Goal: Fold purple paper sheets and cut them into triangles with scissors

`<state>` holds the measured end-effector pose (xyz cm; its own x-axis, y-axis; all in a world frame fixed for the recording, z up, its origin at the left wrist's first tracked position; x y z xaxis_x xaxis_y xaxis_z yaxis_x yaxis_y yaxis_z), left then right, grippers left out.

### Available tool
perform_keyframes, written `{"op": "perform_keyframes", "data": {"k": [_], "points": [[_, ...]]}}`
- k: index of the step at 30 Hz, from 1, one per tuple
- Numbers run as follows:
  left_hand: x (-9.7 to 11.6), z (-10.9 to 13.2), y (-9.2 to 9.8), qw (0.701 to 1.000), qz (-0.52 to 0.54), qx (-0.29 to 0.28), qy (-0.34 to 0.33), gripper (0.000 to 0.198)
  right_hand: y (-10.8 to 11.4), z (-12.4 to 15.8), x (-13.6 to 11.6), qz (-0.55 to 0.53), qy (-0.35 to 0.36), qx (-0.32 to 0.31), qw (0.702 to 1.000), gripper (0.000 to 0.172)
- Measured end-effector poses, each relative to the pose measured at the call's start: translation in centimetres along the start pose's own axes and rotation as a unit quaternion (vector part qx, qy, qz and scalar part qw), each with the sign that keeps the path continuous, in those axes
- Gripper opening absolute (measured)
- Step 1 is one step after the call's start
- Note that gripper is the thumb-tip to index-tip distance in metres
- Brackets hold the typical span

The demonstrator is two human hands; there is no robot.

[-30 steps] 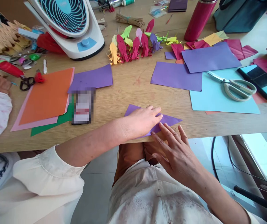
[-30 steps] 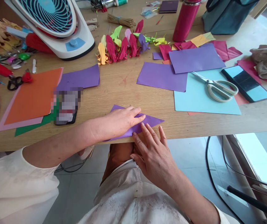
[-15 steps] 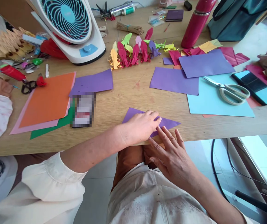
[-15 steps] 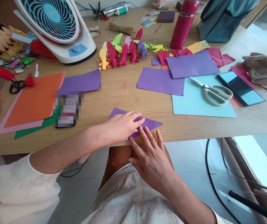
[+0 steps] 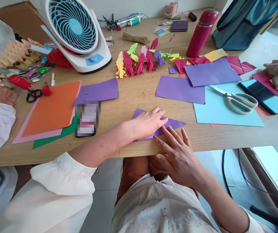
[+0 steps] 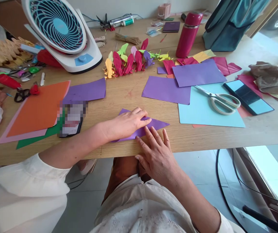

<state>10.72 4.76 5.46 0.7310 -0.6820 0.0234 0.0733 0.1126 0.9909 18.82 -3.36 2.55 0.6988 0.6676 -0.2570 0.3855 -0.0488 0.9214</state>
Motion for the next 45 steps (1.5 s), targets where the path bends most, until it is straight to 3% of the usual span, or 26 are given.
{"op": "perform_keyframes", "data": {"k": [9,16,21,28,36,45], "points": [[0.0,-0.5,0.7,0.998,0.015,-0.053,-0.035,0.036,-0.1,-0.2,-1.5,-0.028,0.036,-0.003,0.999,0.055],[-0.1,-0.4,0.5,0.998,-0.001,-0.030,-0.046,0.037,-0.1,-0.1,-1.2,-0.047,0.041,-0.024,0.998,0.049],[-0.2,-0.5,0.3,0.998,0.018,-0.020,-0.048,0.037,0.2,-0.7,-1.0,-0.046,0.024,-0.015,0.999,0.055],[-0.2,-0.5,0.3,0.998,0.011,-0.021,-0.056,0.039,-0.4,-0.5,-2.0,-0.004,0.026,0.008,1.000,0.055],[-0.2,-0.5,0.2,0.998,0.004,-0.025,-0.058,0.037,-0.5,-0.9,-1.9,-0.009,0.026,-0.014,1.000,0.048],[-0.2,-0.5,0.2,0.999,0.007,-0.030,-0.043,0.039,-1.4,-0.5,-3.1,-0.012,0.046,-0.017,0.999,0.061]]}}
Point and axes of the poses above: each hand's wrist, its own z-axis away from the middle knuckle, its own y-axis out of the back of the hand, x = y × z, the point moved 8 cm from there along -z, towards the middle knuckle, and after that the axes turned 7 degrees about x, right-handed, at the moved point
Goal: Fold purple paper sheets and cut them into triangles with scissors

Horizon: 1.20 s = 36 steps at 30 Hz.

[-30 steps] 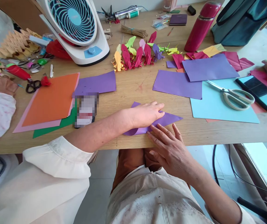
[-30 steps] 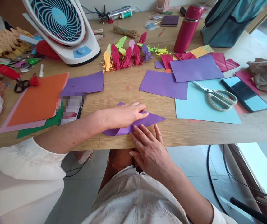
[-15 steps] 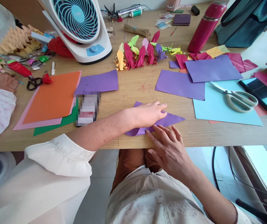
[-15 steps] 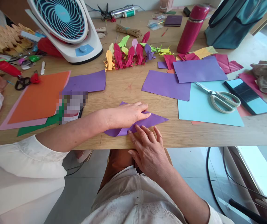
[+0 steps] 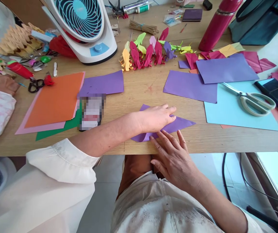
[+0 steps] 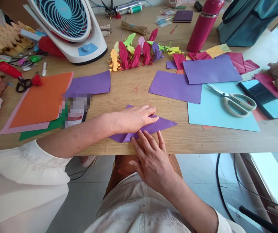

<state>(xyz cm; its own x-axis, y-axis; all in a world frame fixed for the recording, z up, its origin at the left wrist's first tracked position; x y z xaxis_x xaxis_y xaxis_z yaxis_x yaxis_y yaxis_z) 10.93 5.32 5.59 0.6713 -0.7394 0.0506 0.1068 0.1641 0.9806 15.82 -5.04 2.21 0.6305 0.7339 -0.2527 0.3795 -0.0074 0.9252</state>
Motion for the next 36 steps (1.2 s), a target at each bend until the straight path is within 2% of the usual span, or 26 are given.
{"op": "perform_keyframes", "data": {"k": [10,16,24,30,36], "points": [[0.2,0.1,0.0,1.000,-0.006,0.002,-0.005,0.038,-0.1,-0.4,-1.2,0.011,-0.042,-0.010,0.999,0.058],[0.2,0.2,-0.1,1.000,-0.008,0.003,-0.003,0.040,-0.4,-0.3,-1.4,0.023,-0.054,0.000,0.998,0.066],[0.2,0.2,-0.1,1.000,-0.009,-0.008,0.004,0.041,-0.7,-0.7,-2.5,0.024,-0.074,0.001,0.997,0.067],[0.2,0.3,-0.1,1.000,-0.010,-0.011,0.009,0.042,-0.4,0.1,-1.8,0.004,-0.043,0.001,0.999,0.068],[-0.2,0.3,-0.1,1.000,0.012,0.001,0.009,0.041,-0.3,-0.1,-0.9,0.017,-0.060,0.030,0.998,0.063]]}}
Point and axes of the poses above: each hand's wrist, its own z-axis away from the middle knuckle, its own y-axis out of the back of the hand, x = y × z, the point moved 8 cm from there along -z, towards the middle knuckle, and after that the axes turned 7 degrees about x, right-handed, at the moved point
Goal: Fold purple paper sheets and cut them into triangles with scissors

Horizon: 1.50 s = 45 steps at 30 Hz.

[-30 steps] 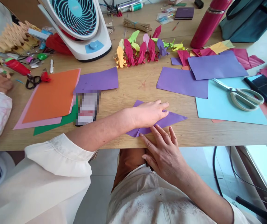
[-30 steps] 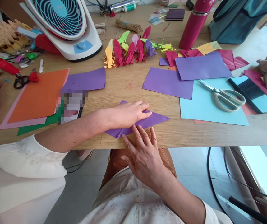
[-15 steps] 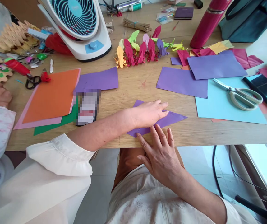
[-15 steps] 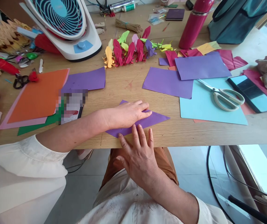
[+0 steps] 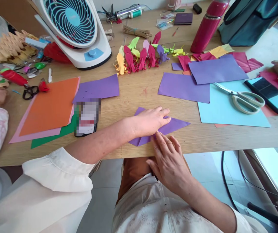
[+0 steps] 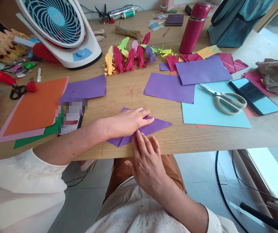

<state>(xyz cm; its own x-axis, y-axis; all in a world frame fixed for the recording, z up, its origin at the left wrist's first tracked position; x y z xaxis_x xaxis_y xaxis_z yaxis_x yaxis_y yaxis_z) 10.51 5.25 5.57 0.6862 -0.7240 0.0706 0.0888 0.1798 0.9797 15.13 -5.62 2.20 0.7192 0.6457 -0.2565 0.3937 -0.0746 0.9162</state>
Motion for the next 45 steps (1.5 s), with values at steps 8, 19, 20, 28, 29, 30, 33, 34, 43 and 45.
{"op": "perform_keyframes", "data": {"k": [8,19,20,28,29,30,33,34,43,45], "points": [[1.8,0.0,-2.2,0.989,-0.050,0.066,0.126,0.047,2.0,1.0,-1.6,-0.150,0.145,0.014,0.978,0.042],[2.7,1.7,-4.5,0.951,0.040,0.236,0.195,0.060,7.3,0.1,8.3,-0.177,0.058,0.143,0.972,0.039],[2.6,1.9,-4.6,0.950,0.048,0.244,0.189,0.065,6.7,-0.6,8.7,-0.157,0.047,0.131,0.978,0.042],[2.9,2.3,-5.2,0.970,0.040,0.196,0.135,0.081,1.7,-2.3,8.3,-0.006,0.070,0.017,0.997,0.072],[2.9,2.4,-5.1,0.973,0.038,0.186,0.127,0.078,1.5,-2.2,8.3,0.009,0.068,0.016,0.998,0.074],[2.8,2.6,-5.1,0.976,0.035,0.178,0.123,0.076,1.4,-2.0,8.3,0.020,0.066,0.015,0.998,0.075],[2.4,3.6,-5.1,0.977,0.021,0.164,0.135,0.076,1.3,-1.3,7.9,0.037,0.060,0.013,0.997,0.081],[2.3,4.1,-5.2,0.976,0.017,0.161,0.144,0.078,1.3,-1.0,7.7,0.039,0.059,0.014,0.997,0.083],[3.2,10.1,-6.3,0.960,-0.032,0.179,0.215,0.088,2.2,1.7,7.0,0.065,0.048,0.034,0.996,0.089],[3.6,10.9,-6.4,0.953,-0.042,0.186,0.236,0.085,2.2,1.8,7.0,0.064,0.049,0.034,0.996,0.089]]}}
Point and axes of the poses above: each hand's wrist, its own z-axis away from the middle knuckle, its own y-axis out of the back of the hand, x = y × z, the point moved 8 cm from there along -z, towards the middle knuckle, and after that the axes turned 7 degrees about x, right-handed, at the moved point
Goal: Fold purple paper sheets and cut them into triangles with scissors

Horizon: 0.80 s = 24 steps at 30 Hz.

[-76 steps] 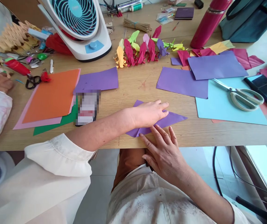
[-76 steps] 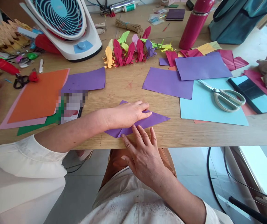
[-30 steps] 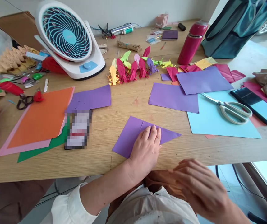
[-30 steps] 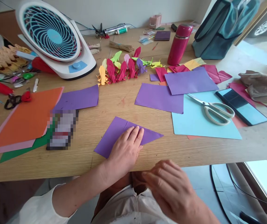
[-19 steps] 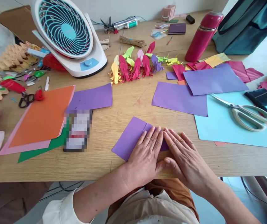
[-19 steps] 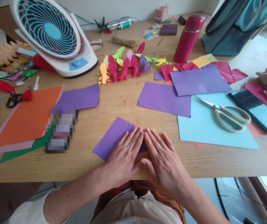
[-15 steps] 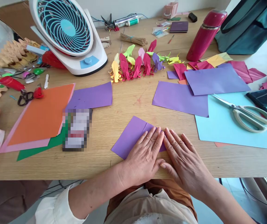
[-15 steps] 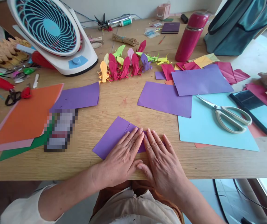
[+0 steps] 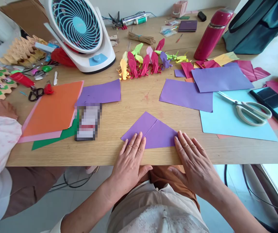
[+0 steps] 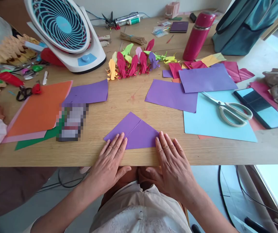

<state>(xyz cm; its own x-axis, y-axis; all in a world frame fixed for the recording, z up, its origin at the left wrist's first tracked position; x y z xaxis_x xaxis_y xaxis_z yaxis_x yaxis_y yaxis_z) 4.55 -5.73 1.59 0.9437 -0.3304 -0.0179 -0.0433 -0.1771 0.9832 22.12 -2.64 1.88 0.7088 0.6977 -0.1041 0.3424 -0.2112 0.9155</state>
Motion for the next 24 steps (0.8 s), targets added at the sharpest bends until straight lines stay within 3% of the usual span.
{"op": "perform_keyframes", "data": {"k": [4,9,14,18,21,24], "points": [[0.7,1.6,0.9,0.999,0.001,0.030,0.017,0.068,-0.1,-0.1,0.2,0.003,-0.013,0.004,1.000,0.085],[1.8,4.2,2.3,0.993,0.035,0.108,0.030,0.042,0.0,-0.1,-0.8,-0.020,0.010,0.006,1.000,0.080],[1.8,5.3,3.3,0.980,0.036,0.193,0.022,0.031,0.4,0.4,-3.7,-0.036,0.057,0.049,0.997,0.054],[2.7,4.9,5.2,0.966,0.042,0.254,-0.001,0.020,1.1,0.9,-6.1,-0.055,0.080,0.114,0.989,0.047],[3.5,4.9,6.6,0.960,0.050,0.275,-0.014,0.020,2.2,1.0,-6.1,-0.069,0.091,0.162,0.980,0.045],[2.6,5.1,7.1,0.959,0.055,0.279,0.011,0.031,3.7,0.7,-4.1,-0.072,0.068,0.212,0.972,0.044]]}}
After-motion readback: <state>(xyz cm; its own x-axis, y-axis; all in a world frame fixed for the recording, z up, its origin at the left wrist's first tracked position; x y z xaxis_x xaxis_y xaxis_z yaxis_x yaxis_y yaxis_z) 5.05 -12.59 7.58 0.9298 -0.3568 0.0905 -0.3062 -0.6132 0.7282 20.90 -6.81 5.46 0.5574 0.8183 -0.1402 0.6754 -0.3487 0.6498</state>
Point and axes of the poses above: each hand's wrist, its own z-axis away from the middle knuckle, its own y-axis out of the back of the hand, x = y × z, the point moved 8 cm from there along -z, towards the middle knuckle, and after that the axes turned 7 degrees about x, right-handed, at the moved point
